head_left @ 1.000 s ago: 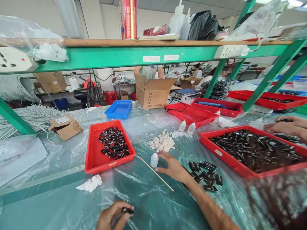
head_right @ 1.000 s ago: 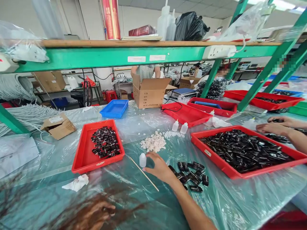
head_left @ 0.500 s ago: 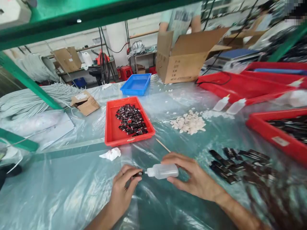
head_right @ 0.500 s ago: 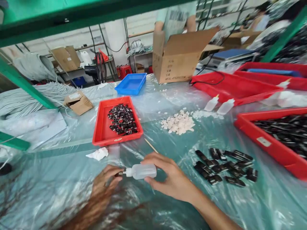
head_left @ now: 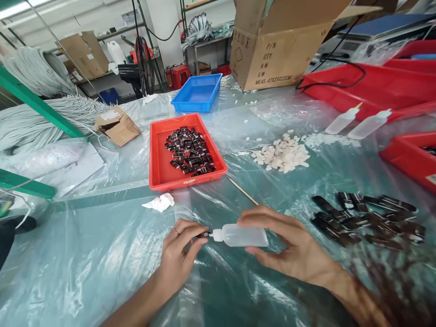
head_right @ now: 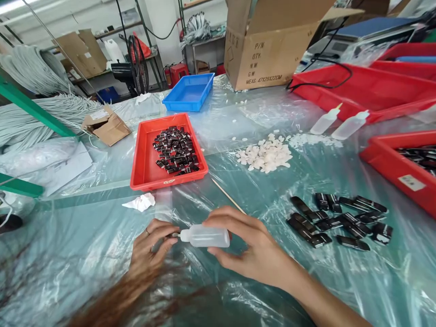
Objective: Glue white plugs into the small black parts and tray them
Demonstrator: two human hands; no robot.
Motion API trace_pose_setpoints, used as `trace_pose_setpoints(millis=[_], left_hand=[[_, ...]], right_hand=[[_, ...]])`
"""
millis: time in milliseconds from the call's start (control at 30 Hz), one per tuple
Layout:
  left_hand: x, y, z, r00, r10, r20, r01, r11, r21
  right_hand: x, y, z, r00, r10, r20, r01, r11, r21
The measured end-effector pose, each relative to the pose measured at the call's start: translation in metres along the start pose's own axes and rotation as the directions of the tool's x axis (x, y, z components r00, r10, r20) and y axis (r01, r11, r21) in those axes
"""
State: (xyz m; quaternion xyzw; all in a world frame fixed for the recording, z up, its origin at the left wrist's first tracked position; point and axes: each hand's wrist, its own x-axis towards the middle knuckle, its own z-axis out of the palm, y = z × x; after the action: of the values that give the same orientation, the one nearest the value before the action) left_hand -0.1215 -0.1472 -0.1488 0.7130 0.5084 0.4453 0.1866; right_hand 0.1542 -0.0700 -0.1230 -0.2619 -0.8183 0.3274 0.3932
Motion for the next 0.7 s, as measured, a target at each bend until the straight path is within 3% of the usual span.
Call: trace_pose_setpoints(millis=[700], left_hand=[[0.0047, 0.0025, -0.0002, 0.981, 0.191, 0.040, -0.192, 0.981, 0.030]], right_hand=[[-0.0019, -0.0102, 0.0000, 0.997, -0.072, -0.006, 0.071, 0.995, -0.071]])
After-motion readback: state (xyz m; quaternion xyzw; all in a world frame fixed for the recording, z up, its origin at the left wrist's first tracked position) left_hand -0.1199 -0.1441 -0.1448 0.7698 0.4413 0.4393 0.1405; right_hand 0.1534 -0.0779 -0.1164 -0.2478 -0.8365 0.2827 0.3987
